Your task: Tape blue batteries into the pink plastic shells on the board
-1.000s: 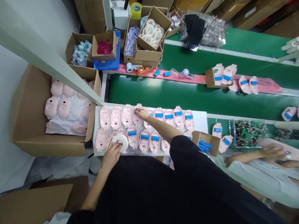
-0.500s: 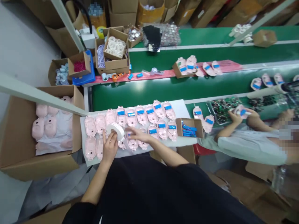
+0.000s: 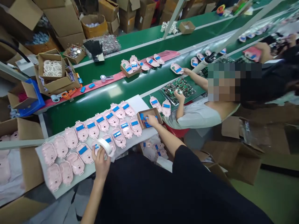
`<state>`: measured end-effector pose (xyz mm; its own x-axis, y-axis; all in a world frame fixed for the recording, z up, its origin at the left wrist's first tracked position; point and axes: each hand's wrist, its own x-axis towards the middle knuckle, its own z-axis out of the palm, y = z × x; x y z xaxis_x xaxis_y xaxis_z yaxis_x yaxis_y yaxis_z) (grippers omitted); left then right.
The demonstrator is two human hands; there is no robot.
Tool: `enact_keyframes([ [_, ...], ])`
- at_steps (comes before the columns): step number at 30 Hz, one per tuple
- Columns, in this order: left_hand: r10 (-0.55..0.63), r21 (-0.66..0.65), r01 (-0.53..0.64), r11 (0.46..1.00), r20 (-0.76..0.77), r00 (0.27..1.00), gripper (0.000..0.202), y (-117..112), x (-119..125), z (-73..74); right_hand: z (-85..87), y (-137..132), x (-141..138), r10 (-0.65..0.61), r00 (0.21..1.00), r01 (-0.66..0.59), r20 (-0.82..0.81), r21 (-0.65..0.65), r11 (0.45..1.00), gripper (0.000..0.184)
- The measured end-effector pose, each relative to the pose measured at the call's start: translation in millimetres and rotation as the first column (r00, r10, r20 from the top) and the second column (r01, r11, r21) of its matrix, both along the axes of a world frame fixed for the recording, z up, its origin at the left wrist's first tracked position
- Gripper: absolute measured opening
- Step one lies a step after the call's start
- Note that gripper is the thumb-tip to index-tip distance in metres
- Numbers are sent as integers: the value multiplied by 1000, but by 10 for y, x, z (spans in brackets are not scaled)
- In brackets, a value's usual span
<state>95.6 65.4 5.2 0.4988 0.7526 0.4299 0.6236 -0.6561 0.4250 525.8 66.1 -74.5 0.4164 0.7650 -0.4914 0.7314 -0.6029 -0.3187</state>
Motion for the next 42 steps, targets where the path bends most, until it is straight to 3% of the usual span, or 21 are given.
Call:
enact_keyframes([
  [3,24,-23,-25,999,-48,999,30,-296,155,25,-296,66,412,72,993,-60,94,-122,991,41],
  [6,26,-39,-30,999,-95,995,32,-435,216,51,-494,77,407,109,988,-99,106,-98,990,36],
  [9,28,-25,-32,999,-131,991,29,-460,238,101,-537,77,370,-108,994,109,-15,110,988,34],
  [10,34,-17,-36,999,-138,990,28,-456,247,121,-515,73,370,-217,965,244,-145,207,947,36],
  [12,39,-12,-41,999,-158,987,29,-445,281,161,-419,45,357,-344,812,519,-472,315,794,43],
  [14,26,-35,-33,999,-193,981,32,-440,337,199,-258,-21,268,-302,612,685,-731,299,664,50],
  [15,11,-52,-23,998,-214,977,35,-440,370,218,-155,-68,183,-261,528,723,-809,266,638,54],
  [16,-8,-75,-11,997,-240,971,37,-440,404,237,-41,-123,71,-218,462,735,-860,234,636,57],
  [18,-55,-122,20,992,-292,955,44,-438,466,273,215,-241,-205,-143,393,701,-908,195,686,58],
  [22,-126,-187,61,981,-363,923,55,-418,516,335,734,-400,-747,61,475,477,-878,315,820,46],
  [25,-150,-208,73,975,-380,913,59,-411,493,368,987,-413,-1006,210,535,315,-818,424,849,48],
  [27,-163,-224,78,971,-392,905,62,-417,466,383,1057,-404,-1137,270,513,248,-815,442,862,53],
  [31,-158,-234,65,970,-410,898,66,-442,405,402,990,-408,-1408,327,399,146,-857,411,900,58],
  [37,-95,-244,-13,970,-426,900,65,-416,278,402,661,-451,-1809,182,298,71,-937,212,975,81],
  [39,-51,-244,-57,968,-417,907,62,-399,244,376,549,-491,-2017,133,259,197,-957,188,962,82],
  [42,34,-239,-154,959,-444,896,55,-413,187,321,414,-471,-2346,31,239,497,-971,149,855,76],
])
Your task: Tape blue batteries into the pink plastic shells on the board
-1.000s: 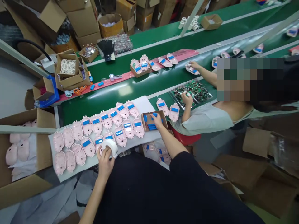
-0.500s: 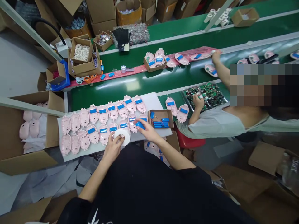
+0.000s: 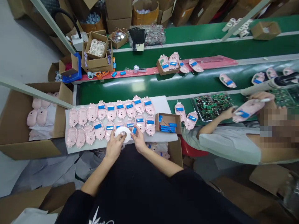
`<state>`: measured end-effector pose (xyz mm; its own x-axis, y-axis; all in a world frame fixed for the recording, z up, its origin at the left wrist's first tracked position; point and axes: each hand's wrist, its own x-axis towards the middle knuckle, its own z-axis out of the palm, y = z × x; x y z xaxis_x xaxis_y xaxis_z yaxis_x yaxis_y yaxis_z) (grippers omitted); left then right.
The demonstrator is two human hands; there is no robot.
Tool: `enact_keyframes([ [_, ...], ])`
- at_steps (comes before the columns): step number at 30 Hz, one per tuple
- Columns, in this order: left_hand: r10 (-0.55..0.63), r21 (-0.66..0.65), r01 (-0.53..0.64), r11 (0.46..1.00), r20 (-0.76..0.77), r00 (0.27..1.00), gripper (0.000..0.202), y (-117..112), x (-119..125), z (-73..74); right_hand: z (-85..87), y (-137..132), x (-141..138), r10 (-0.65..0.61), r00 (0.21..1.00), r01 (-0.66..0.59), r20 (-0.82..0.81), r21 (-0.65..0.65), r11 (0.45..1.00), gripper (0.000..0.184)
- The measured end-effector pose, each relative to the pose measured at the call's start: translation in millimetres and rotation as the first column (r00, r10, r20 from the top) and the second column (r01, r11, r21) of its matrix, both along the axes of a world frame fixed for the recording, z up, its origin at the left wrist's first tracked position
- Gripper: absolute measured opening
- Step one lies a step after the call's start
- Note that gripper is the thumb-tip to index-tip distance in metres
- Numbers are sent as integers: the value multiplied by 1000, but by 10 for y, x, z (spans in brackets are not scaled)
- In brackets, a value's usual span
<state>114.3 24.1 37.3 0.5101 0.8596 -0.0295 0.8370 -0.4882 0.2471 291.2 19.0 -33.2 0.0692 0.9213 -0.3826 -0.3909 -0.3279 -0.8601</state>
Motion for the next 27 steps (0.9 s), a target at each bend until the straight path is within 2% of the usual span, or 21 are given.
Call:
enact_keyframes([
  [2,25,-31,-26,999,-20,999,52,-39,-86,-28,-52,179,-128,-89,996,89,-5,-15,996,70],
  [4,32,-69,-32,997,-2,999,52,-79,-252,-43,-84,539,-186,-43,998,42,48,8,999,58],
  [6,82,-82,-79,994,31,996,52,-96,-528,-56,-123,1015,-279,35,987,-45,157,61,997,47],
  [9,257,-59,-255,965,45,965,51,-67,-1132,-120,-238,1660,-667,107,960,-142,259,121,982,44],
  [11,344,-55,-342,938,33,938,49,-20,-1591,-206,-346,1943,-1072,160,946,-208,283,147,967,48],
  [13,374,-76,-372,925,27,927,47,42,-2019,-313,-461,2159,-1505,258,892,-328,370,137,935,48],
  [14,376,-92,-372,924,29,926,48,79,-2208,-368,-514,2268,-1710,315,832,-403,456,109,908,45],
  [15,375,-108,-369,923,34,927,48,118,-2379,-419,-561,2384,-1900,369,740,-482,563,61,874,41],
  [16,372,-122,-365,923,44,927,49,161,-2533,-464,-600,2510,-2071,416,614,-557,671,-5,831,35],
  [18,376,-144,-364,920,64,925,51,253,-2796,-537,-660,2776,-2358,471,297,-680,831,-162,715,25],
  [20,380,-162,-364,917,85,921,51,348,-3014,-589,-704,3022,-2582,467,-1,-754,884,-307,580,22],
  [21,378,-171,-359,918,96,921,51,392,-3110,-611,-727,3124,-2675,451,-119,-772,885,-368,518,24],
  [22,376,-179,-354,918,107,921,51,433,-3199,-632,-752,3208,-2759,431,-212,-777,877,-419,470,29],
  [24,374,-199,-346,917,123,919,51,501,-3354,-675,-815,3319,-2898,401,-336,-760,852,-497,419,40],
  [27,379,-256,-339,905,124,917,53,589,-3528,-745,-931,3378,-3038,399,-427,-721,811,-572,391,49],
])
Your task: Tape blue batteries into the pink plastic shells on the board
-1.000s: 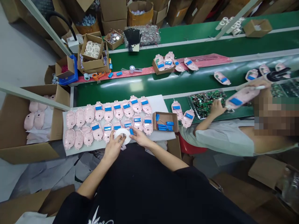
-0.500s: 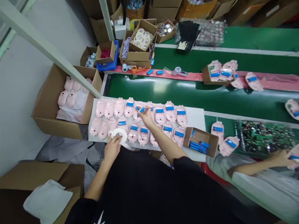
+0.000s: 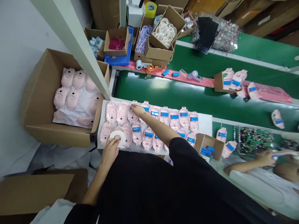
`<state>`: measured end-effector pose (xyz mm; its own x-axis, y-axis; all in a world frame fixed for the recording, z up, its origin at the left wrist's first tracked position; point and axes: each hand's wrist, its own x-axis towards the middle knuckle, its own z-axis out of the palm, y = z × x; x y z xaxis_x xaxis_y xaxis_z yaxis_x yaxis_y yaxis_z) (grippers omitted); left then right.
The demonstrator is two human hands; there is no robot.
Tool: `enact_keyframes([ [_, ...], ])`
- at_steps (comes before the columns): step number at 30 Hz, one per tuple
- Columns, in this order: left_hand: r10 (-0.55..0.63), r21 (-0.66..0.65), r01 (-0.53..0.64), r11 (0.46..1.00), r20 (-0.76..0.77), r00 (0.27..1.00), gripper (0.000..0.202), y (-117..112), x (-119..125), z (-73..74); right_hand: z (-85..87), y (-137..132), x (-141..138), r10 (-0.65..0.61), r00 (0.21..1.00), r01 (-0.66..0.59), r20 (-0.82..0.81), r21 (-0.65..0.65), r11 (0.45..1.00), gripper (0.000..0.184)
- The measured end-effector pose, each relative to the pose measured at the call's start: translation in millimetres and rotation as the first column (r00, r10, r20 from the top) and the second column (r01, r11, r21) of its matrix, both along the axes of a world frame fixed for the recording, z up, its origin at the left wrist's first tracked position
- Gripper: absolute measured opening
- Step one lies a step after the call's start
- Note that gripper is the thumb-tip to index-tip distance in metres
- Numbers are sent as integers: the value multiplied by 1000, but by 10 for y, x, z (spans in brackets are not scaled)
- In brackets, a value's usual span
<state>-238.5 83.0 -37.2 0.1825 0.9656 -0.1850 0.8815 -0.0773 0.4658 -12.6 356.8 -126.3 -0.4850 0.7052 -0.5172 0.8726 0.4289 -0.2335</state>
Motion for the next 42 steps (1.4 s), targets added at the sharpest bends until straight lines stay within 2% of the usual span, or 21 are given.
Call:
enact_keyframes([
  [3,-9,-50,10,999,25,1000,55,105,-97,-61,-108,10,-42,3,1000,-2,28,-8,1000,48],
  [8,-24,-28,26,999,64,998,54,329,-108,-113,-215,6,39,69,998,-69,-16,-24,997,51],
  [13,-48,28,44,999,123,991,49,530,18,-145,-286,-44,23,-53,999,53,1,-12,999,49],
  [16,-40,159,16,987,146,989,40,672,150,-83,-218,-25,1,-86,994,83,-74,-41,996,49],
  [19,-79,346,20,938,157,984,37,837,289,81,28,-142,100,-168,954,156,-248,-65,986,51],
  [21,-108,448,25,894,162,981,39,943,377,205,271,-424,249,-339,842,304,-420,-150,941,58],
  [23,-130,515,29,856,161,978,40,1041,475,301,536,-874,431,-540,621,356,-568,-409,840,63],
  [25,-195,548,83,832,150,969,38,1146,613,352,785,-1406,600,-687,400,187,-607,-680,709,53],
  [27,-293,575,170,801,127,948,36,1260,826,365,966,-1907,755,-776,251,29,-579,-796,604,42],
  [28,-326,594,195,781,120,938,36,1313,968,367,1017,-2120,853,-798,205,11,-567,-813,582,43],
  [29,-343,614,202,763,119,932,34,1354,1132,369,1040,-2302,986,-803,188,29,-566,-814,581,44],
  [31,-347,650,185,738,130,929,31,1366,1509,386,1009,-2578,1415,-761,258,106,-595,-765,635,43],
  [33,-352,663,176,727,140,925,29,1246,1904,419,909,-2748,2105,-703,393,264,-593,-660,704,37],
  [34,-363,663,184,726,141,921,27,1136,2093,437,846,-2796,2538,-707,443,417,-550,-572,706,33],
  [35,-374,659,196,727,140,917,26,999,2272,452,777,-2819,3010,-743,457,592,-490,-456,665,32],
  [36,-380,650,206,731,138,915,25,843,2439,464,704,-2821,3498,-804,423,768,-419,-306,563,32],
  [37,-385,636,219,740,134,913,24,678,2595,473,626,-2806,3976,-860,388,884,-331,-132,449,36],
  [38,-389,621,233,748,127,912,24,512,2740,480,541,-2781,4422,-887,360,921,-289,-40,387,40],
  [39,-392,607,247,755,117,912,25,352,2874,489,451,-2750,4811,-895,384,921,-226,33,387,42],
  [40,-397,593,264,761,104,912,26,204,2998,502,355,-2720,5131,-875,461,887,-149,72,456,45],
  [42,-418,569,306,763,74,905,29,-44,3215,544,160,-2676,5542,-755,656,754,-13,76,653,52],
])
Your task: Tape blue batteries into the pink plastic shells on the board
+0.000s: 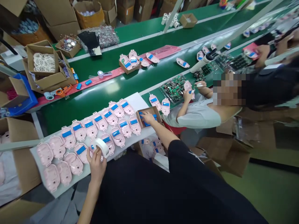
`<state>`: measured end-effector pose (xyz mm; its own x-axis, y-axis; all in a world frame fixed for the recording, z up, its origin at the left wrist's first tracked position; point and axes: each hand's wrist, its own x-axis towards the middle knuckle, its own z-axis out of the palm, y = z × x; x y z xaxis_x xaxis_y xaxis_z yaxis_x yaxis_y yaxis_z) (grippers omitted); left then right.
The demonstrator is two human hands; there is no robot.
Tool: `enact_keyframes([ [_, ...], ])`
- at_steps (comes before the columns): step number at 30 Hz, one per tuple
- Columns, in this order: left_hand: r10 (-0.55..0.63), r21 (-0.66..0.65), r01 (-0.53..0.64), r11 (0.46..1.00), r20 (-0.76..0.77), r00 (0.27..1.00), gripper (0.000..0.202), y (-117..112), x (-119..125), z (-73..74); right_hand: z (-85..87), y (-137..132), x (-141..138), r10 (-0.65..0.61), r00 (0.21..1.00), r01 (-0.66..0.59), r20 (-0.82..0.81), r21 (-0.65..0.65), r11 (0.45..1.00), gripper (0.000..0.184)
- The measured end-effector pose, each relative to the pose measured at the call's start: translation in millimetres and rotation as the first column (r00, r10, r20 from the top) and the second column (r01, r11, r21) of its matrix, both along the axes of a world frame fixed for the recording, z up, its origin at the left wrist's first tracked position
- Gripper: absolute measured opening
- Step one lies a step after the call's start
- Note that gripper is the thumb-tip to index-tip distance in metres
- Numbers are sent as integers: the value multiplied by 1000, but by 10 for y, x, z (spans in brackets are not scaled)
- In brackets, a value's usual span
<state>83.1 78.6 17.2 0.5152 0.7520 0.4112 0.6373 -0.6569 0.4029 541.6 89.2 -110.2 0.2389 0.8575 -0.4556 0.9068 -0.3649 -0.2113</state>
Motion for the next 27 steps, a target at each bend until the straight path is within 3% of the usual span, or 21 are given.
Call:
enact_keyframes([
  [2,-33,-13,32,999,-40,999,32,-176,178,66,-169,16,158,156,987,-153,43,-58,986,53],
  [4,-56,-26,54,998,-78,995,36,-287,318,142,-279,7,194,153,985,-151,74,-42,988,48],
  [7,-68,-24,65,998,-128,989,37,-359,472,238,-309,-63,266,25,998,-28,66,54,998,36],
  [10,-75,-22,72,997,-186,980,35,-381,588,280,-202,-216,385,-214,969,233,-121,177,956,36],
  [13,-117,-60,105,993,-255,960,38,-412,702,281,24,-449,309,-391,780,546,-488,224,807,47],
  [15,-171,-115,143,983,-297,939,44,-442,783,275,253,-624,83,-328,603,629,-727,180,756,53],
  [18,-231,-191,175,966,-335,913,48,-482,888,264,706,-842,-391,-160,387,531,-908,77,844,58],
  [20,-266,-218,197,956,-352,897,49,-500,927,254,1012,-913,-666,-86,326,400,-942,55,915,54],
  [22,-294,-233,218,948,-371,881,52,-517,934,241,1242,-929,-844,-28,327,291,-945,72,954,46],
  [24,-311,-244,228,943,-390,867,56,-538,910,229,1354,-918,-935,-1,353,202,-936,76,976,39],
  [27,-312,-266,214,940,-415,854,61,-579,831,230,1310,-888,-1029,-24,342,99,-939,11,995,35],
])
